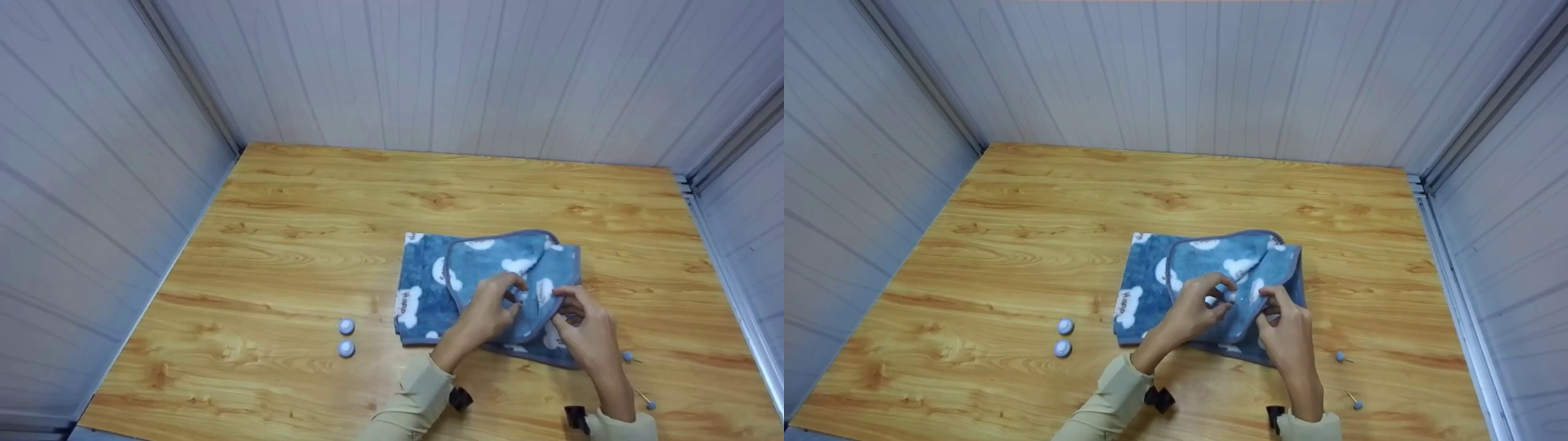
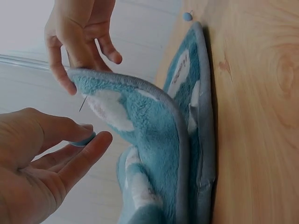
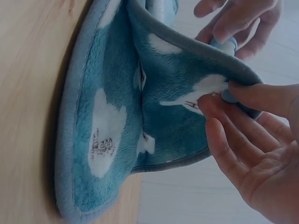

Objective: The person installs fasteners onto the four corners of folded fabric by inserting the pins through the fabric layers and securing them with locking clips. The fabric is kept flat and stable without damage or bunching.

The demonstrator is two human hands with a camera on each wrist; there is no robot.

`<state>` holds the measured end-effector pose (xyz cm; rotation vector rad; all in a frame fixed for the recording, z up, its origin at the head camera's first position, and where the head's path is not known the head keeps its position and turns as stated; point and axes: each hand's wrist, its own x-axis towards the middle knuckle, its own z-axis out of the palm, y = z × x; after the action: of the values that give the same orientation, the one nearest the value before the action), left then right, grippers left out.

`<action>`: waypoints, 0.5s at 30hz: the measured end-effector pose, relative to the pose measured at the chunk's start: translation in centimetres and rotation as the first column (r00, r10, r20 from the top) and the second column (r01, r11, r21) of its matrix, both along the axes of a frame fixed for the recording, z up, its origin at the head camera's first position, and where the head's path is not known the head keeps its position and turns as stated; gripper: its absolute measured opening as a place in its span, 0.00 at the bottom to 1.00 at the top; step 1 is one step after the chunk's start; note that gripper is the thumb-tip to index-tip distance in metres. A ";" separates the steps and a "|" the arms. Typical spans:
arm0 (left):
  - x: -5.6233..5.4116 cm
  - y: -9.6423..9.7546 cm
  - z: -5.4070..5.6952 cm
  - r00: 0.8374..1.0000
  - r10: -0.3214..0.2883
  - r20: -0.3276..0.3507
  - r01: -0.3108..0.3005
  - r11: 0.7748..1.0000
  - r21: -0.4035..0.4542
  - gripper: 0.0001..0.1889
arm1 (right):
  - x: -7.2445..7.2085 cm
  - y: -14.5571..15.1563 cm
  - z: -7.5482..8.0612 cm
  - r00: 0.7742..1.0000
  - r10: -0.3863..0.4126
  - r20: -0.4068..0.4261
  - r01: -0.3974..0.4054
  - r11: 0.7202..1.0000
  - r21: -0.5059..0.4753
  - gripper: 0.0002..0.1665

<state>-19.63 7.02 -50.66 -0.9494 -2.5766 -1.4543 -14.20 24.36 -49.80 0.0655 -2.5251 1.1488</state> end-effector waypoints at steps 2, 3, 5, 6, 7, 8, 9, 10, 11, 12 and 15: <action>0.1 0.2 0.0 1.000 -0.001 -0.002 0.001 1.000 -0.015 0.13 | 0.0 -0.1 0.0 1.000 0.008 0.005 -0.008 1.000 0.002 0.20; 0.1 0.2 0.0 1.000 -0.004 -0.005 0.004 1.000 -0.018 0.13 | 0.0 -0.1 0.0 1.000 0.011 0.006 -0.011 1.000 0.005 0.20; 0.2 0.3 0.1 1.000 -0.006 0.002 0.006 0.999 -0.031 0.13 | 0.0 -0.1 0.0 1.000 0.015 0.006 -0.015 1.000 0.013 0.19; 0.2 0.3 0.1 1.000 -0.009 0.003 0.009 0.999 -0.033 0.14 | 0.0 -0.1 0.0 1.000 0.016 0.008 -0.016 1.000 0.016 0.19; 0.2 0.4 0.1 1.000 -0.011 0.003 0.011 0.999 -0.037 0.13 | 0.0 0.0 0.0 1.000 0.016 0.009 -0.016 1.000 0.018 0.19; 0.2 0.4 0.2 1.000 -0.014 0.001 0.014 0.999 -0.043 0.13 | 0.0 0.0 0.0 1.000 0.016 0.009 -0.016 1.000 0.022 0.18; 0.2 0.4 0.2 1.000 -0.019 -0.001 0.019 0.999 -0.048 0.14 | 0.0 0.0 0.0 1.000 0.016 0.009 -0.016 1.000 0.024 0.18; 0.2 0.5 0.3 1.000 -0.024 -0.006 0.024 0.998 -0.055 0.13 | 0.0 0.0 0.0 1.000 0.016 0.008 -0.016 1.000 0.026 0.18; 0.2 0.5 0.3 0.999 -0.030 -0.010 0.029 0.998 -0.061 0.14 | 0.0 0.0 0.0 1.000 0.017 0.007 -0.017 0.999 0.028 0.18; 0.2 0.5 0.3 0.999 -0.035 -0.018 0.034 0.997 -0.070 0.14 | 0.0 0.0 0.0 1.000 0.019 0.005 -0.019 0.999 0.029 0.18; 0.2 0.6 0.4 0.998 -0.048 -0.042 0.044 0.995 -0.094 0.14 | 0.0 -0.1 0.0 1.000 0.029 -0.002 -0.029 0.999 0.025 0.18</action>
<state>-19.39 7.67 -50.24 -1.0469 -2.6281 -1.3179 -14.24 24.27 -49.78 0.1099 -2.5446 1.1269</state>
